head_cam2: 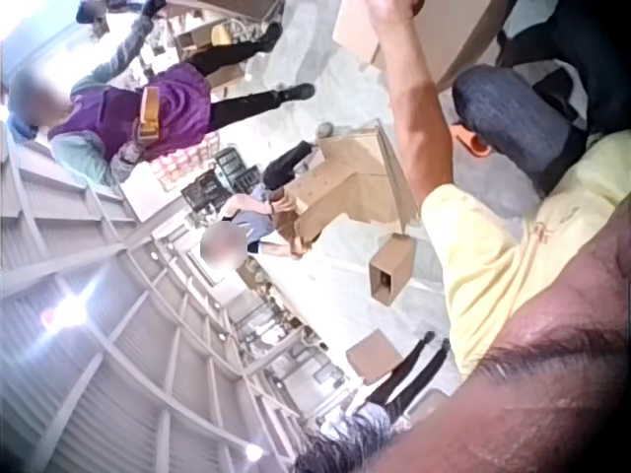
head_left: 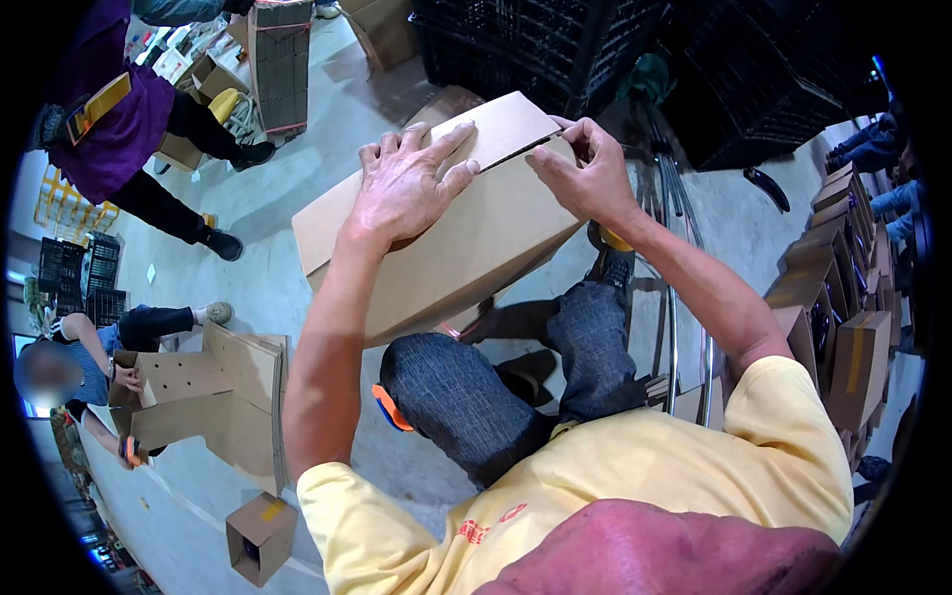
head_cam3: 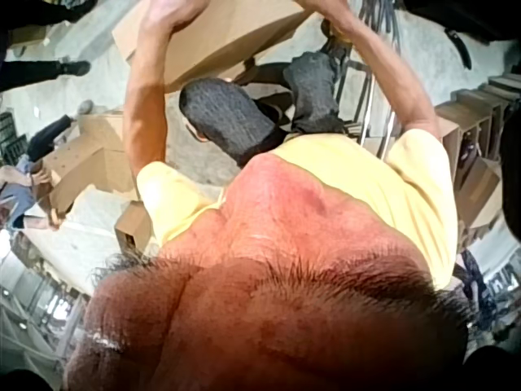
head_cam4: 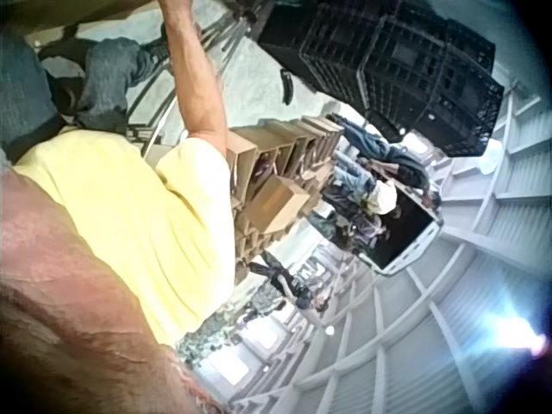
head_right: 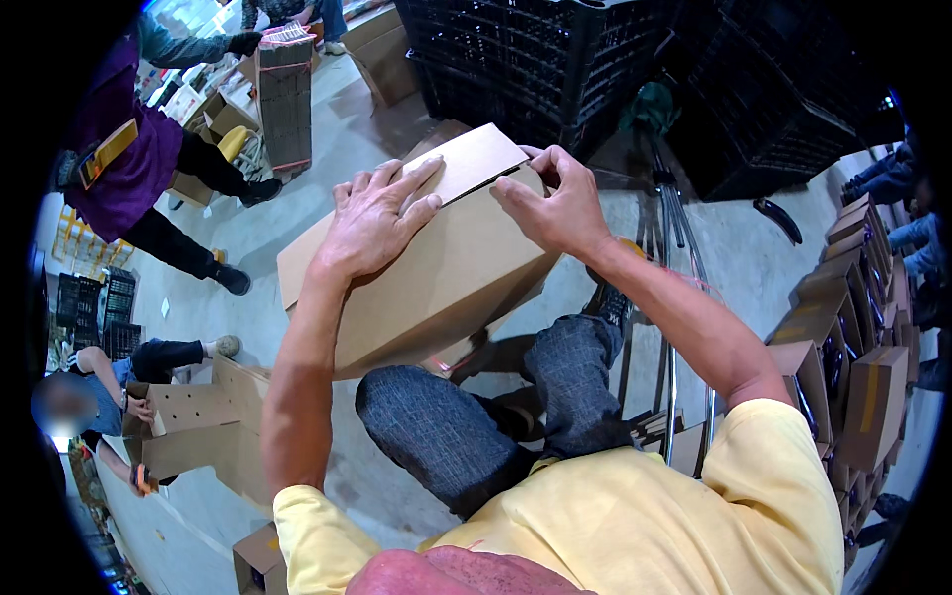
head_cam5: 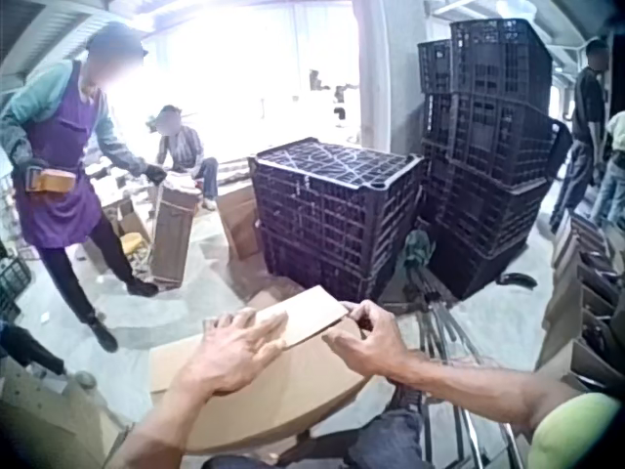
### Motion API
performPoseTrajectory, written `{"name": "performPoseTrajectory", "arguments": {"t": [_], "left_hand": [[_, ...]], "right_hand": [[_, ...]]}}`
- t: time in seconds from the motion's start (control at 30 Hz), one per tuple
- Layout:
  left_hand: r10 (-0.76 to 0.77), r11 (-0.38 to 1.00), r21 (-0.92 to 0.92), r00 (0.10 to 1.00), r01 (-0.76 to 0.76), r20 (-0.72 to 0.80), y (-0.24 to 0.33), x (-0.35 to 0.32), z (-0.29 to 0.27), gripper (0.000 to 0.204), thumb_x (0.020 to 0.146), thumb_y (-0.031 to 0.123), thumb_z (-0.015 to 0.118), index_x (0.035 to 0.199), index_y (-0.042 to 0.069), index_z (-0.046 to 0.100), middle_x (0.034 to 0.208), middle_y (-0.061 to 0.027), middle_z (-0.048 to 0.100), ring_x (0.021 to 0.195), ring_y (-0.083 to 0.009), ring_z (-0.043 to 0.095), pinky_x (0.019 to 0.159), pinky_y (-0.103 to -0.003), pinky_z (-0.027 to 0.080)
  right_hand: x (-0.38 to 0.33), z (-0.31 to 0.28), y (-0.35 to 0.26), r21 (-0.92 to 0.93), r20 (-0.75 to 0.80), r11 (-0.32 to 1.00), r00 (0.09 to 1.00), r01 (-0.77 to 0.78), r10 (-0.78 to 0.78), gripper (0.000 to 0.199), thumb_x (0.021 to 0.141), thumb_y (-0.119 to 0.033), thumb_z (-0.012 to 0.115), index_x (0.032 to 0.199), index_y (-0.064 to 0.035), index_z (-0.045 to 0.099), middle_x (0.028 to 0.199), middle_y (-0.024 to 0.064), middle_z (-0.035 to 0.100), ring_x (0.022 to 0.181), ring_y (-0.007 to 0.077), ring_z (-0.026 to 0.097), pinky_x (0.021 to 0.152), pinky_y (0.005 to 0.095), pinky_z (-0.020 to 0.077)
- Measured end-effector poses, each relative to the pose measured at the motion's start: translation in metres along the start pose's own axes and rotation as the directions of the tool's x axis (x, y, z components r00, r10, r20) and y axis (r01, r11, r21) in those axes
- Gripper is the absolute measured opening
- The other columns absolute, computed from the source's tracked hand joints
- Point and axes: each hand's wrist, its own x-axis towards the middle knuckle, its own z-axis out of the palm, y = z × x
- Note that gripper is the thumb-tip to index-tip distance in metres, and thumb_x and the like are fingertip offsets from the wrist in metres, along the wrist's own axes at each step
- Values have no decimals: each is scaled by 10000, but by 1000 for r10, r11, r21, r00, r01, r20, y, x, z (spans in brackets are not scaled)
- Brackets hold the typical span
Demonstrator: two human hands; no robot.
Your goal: The person sits on the floor and assembles flat cardboard sheets into boxes. They fold the flaps, secure the seams with a handheld tape dispenser, and place the finished boxes aside. The process is repeated for multiple units.
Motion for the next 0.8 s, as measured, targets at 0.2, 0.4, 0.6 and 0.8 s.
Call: {"name": "performPoseTrajectory", "arguments": {"t": [0.2, 0.4, 0.6, 0.8], "left_hand": [[35, 999, -26, 999, -35, -1, -6, 1, 1, 579, 1050, 524, 488, 1578, 289, 521, 1513, -182, 526, 1423, -346, 433, 1212, -500, 237], [51, 999, 4, 999, -51, -15, 0, -1, 2, 572, 1049, 509, 500, 1583, 305, 515, 1528, -196, 520, 1422, -355, 446, 1219, -511, 245], [105, 991, 99, 982, -90, -159, 0, -3, 20, 539, 1061, 487, 505, 1578, 335, 517, 1531, -214, 514, 1417, -348, 454, 1219, -486, 258], [124, 989, 114, 949, -94, -291, -4, -7, 36, 506, 1046, 483, 544, 1539, 367, 562, 1536, -199, 514, 1389, -344, 490, 1194, -486, 294]], "right_hand": [[-2, -4, 1, 138, 76, 990, 997, 9, -20, 387, 872, -225, 854, 926, -32, 523, 1443, 237, 614, 1079, 166, 652, 914, 332, 571], [-5, -5, 2, 139, 92, 990, 996, -13, 0, 394, 879, -210, 848, 941, -40, 498, 1467, 240, 595, 1108, 158, 627, 936, 330, 556], [-1, -5, 11, 79, 82, 991, 992, -105, 98, 388, 925, -269, 812, 1081, -18, 560, 1340, 199, 660, 1074, 145, 642, 944, 322, 542], [18, -1, -8, 5, 336, 813, 767, -582, 547, 514, 1091, -459, 552, 1332, -7, 593, 1137, 109, 705, 1035, 151, 670, 952, 309, 518]]}}
